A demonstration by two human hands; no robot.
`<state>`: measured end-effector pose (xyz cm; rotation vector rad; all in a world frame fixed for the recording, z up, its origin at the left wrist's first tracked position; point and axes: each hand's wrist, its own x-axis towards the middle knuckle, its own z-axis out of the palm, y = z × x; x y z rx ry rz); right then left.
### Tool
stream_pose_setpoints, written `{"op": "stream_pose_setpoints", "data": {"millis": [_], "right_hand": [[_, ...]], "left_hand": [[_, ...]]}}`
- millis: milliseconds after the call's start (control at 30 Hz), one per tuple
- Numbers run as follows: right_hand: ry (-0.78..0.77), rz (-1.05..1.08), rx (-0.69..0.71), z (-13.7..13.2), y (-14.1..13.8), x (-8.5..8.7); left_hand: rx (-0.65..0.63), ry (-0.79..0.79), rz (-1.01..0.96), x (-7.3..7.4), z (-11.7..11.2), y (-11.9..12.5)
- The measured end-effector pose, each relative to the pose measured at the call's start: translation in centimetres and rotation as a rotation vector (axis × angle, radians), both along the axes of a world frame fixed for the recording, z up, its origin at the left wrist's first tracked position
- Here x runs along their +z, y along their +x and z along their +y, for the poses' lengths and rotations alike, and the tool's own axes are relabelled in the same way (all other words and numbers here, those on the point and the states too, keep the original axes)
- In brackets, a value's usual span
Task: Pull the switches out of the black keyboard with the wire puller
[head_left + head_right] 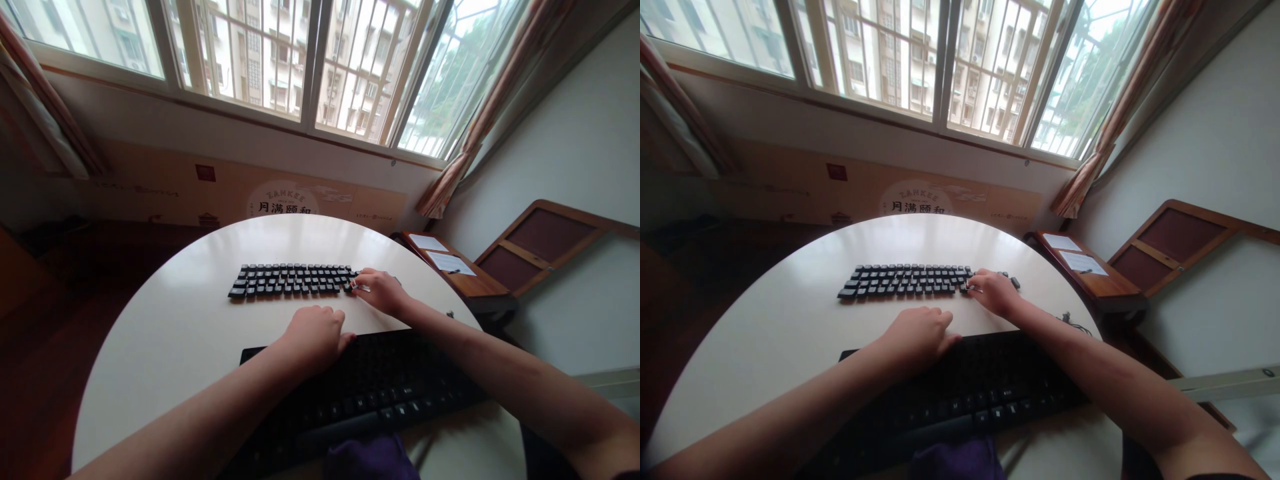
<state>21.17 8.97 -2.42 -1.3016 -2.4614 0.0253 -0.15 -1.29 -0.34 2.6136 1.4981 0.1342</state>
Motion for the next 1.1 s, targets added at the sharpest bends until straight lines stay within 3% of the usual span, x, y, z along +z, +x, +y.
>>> {"op": "stream_pose_setpoints", "data": {"millis": [300, 433, 533, 600, 700, 800, 867, 967, 1100], "right_hand": [[0.000, 0.043, 0.026, 0.2, -0.5, 0.0], [0.083, 0.191, 0.074, -1.3, 0.5, 2.0], [0.096, 0.452, 0.047, -3.2, 3.2, 4.2], [-0.033, 0.713, -0.062, -4.6, 5.9, 5.5], [-0.430, 1.050, -0.240, -7.3, 10.1, 6.1], [-0.742, 1.150, -0.356, -10.6, 13.2, 5.5], [-0.820, 1.163, -0.369, -12.5, 14.3, 4.4], [-0.818, 1.193, -0.365, -14.3, 15.2, 2.7], [-0.736, 1.285, -0.370, -14.4, 15.5, 1.1]], "left_hand": [[-0.023, 0.021, -0.012, -0.2, 0.0, 0.0], [-0.036, 0.002, -0.003, 0.0, 0.0, -0.1], [-0.053, -0.011, 0.012, 0.3, 0.1, 0.0], [-0.077, -0.021, 0.030, 0.4, 0.2, 0.1], [-0.110, -0.032, 0.050, 0.4, 0.3, 0.1], [-0.128, -0.039, 0.062, 0.3, 0.5, 0.2], [-0.149, -0.032, 0.071, 0.3, 0.6, 0.1], [-0.165, -0.014, 0.095, 0.3, 0.8, 0.1], [-0.154, -0.020, 0.112, 0.8, 0.7, 0.2]]}}
